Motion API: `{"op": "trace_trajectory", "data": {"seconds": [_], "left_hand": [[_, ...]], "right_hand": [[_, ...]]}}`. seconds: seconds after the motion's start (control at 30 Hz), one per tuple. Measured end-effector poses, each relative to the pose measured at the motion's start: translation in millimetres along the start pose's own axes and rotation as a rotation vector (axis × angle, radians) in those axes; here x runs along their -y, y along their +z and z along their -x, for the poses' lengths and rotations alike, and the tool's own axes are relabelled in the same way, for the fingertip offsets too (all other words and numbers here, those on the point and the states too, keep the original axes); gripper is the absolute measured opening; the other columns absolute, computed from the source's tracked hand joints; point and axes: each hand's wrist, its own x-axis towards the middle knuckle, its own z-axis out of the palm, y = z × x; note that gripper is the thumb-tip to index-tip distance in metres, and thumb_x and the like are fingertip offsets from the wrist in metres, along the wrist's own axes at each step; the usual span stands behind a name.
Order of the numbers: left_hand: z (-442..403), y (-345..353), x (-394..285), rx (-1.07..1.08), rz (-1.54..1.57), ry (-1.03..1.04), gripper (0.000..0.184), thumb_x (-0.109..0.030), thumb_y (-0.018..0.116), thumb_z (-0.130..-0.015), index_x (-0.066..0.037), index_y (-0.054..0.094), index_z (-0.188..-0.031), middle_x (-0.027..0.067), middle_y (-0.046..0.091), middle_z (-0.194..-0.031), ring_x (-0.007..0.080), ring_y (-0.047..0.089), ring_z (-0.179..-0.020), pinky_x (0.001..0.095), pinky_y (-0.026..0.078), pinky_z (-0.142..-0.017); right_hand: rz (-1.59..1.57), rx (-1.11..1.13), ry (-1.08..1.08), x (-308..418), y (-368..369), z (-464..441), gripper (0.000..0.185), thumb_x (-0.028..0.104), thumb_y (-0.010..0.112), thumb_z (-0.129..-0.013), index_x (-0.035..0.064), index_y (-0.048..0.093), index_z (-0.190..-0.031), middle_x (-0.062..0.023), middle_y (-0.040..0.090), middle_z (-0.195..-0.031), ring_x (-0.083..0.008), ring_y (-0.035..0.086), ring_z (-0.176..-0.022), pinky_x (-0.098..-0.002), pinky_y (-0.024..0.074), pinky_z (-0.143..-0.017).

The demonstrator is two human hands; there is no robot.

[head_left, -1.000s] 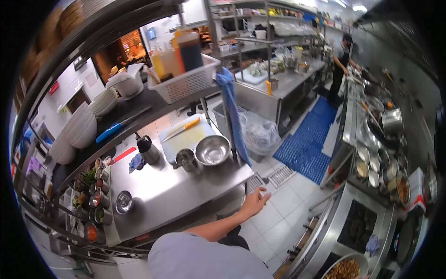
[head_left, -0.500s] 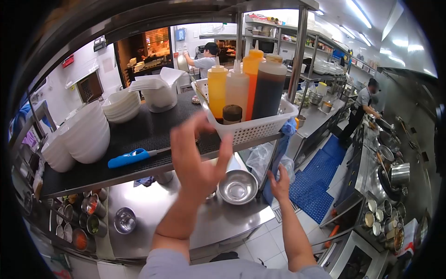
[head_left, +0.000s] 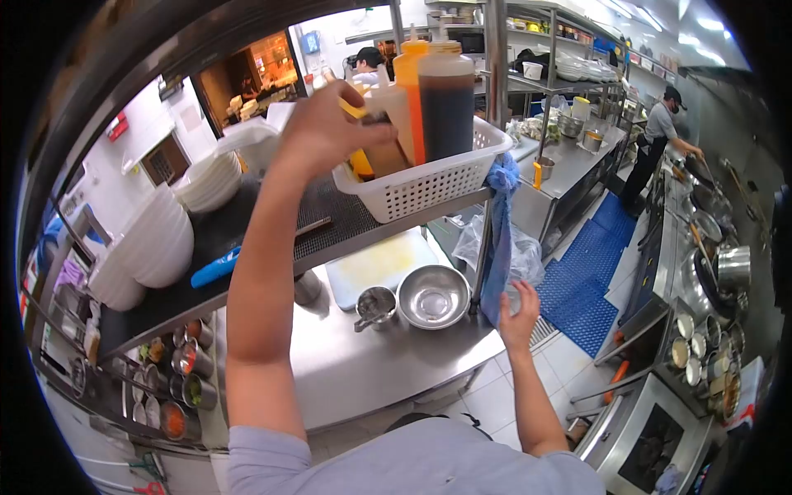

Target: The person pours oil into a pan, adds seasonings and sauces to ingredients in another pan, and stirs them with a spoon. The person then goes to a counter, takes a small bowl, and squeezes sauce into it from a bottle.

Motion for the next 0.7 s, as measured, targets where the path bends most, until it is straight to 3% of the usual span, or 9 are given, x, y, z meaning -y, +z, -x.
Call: {"op": "trace_trajectory", "data": {"seconds": [0.03,0.17,0.23,0.37,0.43,0.5,0.57,0.7], "left_hand": [[1.7,-14.7,-15.0,-0.006,0.131,-0.075,0.069,-0.044,0.089,-0.068,0.001,0.063,-0.112,0.0140,0.070,-0.086,0.0185,0.067,-0.079,0.0296,0.051,-0.072],[-7.1,-34.2,-45.6,-0.102,0.251,0.213,0.066,-0.040,0.088,-0.072,0.003,0.063,-0.116,0.0099,0.069,-0.081,0.0140,0.066,-0.075,0.0252,0.050,-0.066],[6.5,-28.7,-77.6,-0.021,0.299,0.282,0.063,-0.036,0.089,-0.073,0.003,0.063,-0.115,0.0076,0.070,-0.078,0.0112,0.066,-0.074,0.0231,0.049,-0.064],[73.2,48.3,-129.3,-0.033,0.442,0.553,0.055,-0.029,0.093,-0.067,-0.001,0.068,-0.107,0.0080,0.072,-0.078,0.0106,0.067,-0.073,0.0255,0.051,-0.065],[113.7,103.6,-145.6,-0.054,0.497,0.650,0.052,-0.028,0.094,-0.061,-0.003,0.071,-0.100,0.0098,0.072,-0.086,0.0196,0.069,-0.079,0.0321,0.054,-0.072],[151.7,149.0,-158.3,-0.082,0.591,0.736,0.056,-0.030,0.094,-0.057,-0.004,0.071,-0.101,0.0087,0.071,-0.087,0.0260,0.066,-0.084,0.0353,0.054,-0.075],[185.7,182.6,-169.3,-0.090,0.677,0.737,0.057,-0.030,0.094,-0.057,-0.005,0.070,-0.103,0.0078,0.071,-0.090,0.0255,0.064,-0.083,0.0358,0.052,-0.076],[231.6,226.7,-193.0,0.007,0.888,0.757,0.058,-0.029,0.094,-0.057,-0.006,0.069,-0.105,0.0066,0.070,-0.093,0.0256,0.062,-0.083,0.0360,0.050,-0.077]], "right_hand": [[-0.010,-0.016,0.012,14.2,-11.0,-5.2,0.035,0.019,0.068,-0.089,0.0040,0.063,-0.120,-0.0187,0.058,-0.128,-0.0373,0.053,-0.118,-0.0460,0.0388,-0.102],[-0.083,-0.146,-0.107,78.4,-66.4,-44.9,0.033,0.014,0.068,-0.090,0.0025,0.063,-0.121,-0.0174,0.061,-0.124,-0.0338,0.058,-0.113,-0.0423,0.0433,-0.100],[-0.620,0.017,0.034,107.9,-85.3,-55.1,0.038,0.020,0.063,-0.097,0.0029,0.057,-0.130,-0.0161,0.061,-0.125,-0.0293,0.061,-0.110,-0.0398,0.0465,-0.098],[-1.630,0.207,0.211,138.9,-104.5,-55.7,0.062,0.050,0.035,-0.106,0.0110,0.026,-0.153,-0.0157,0.060,-0.128,-0.0283,0.065,-0.105,-0.0395,0.0510,-0.092],[-1.838,0.283,0.200,126.1,-119.4,-42.5,0.062,0.056,0.025,-0.105,0.0121,0.042,-0.145,-0.0173,0.056,-0.136,-0.0262,0.061,-0.117,-0.0404,0.0502,-0.096],[-1.940,0.256,0.175,86.3,-126.5,-15.6,0.056,0.050,0.024,-0.107,0.0118,0.045,-0.142,-0.0122,0.059,-0.129,-0.0226,0.058,-0.121,-0.0389,0.0501,-0.097],[-1.889,0.044,0.326,70.3,-144.3,10.4,0.055,0.048,0.027,-0.108,0.0104,0.043,-0.143,-0.0108,0.060,-0.125,-0.0206,0.059,-0.116,-0.0372,0.0496,-0.097],[-1.681,-0.155,0.441,56.1,-188.9,54.2,0.052,0.045,0.031,-0.108,0.0103,0.042,-0.145,-0.0092,0.060,-0.125,-0.0193,0.058,-0.113,-0.0361,0.0487,-0.098]]}}
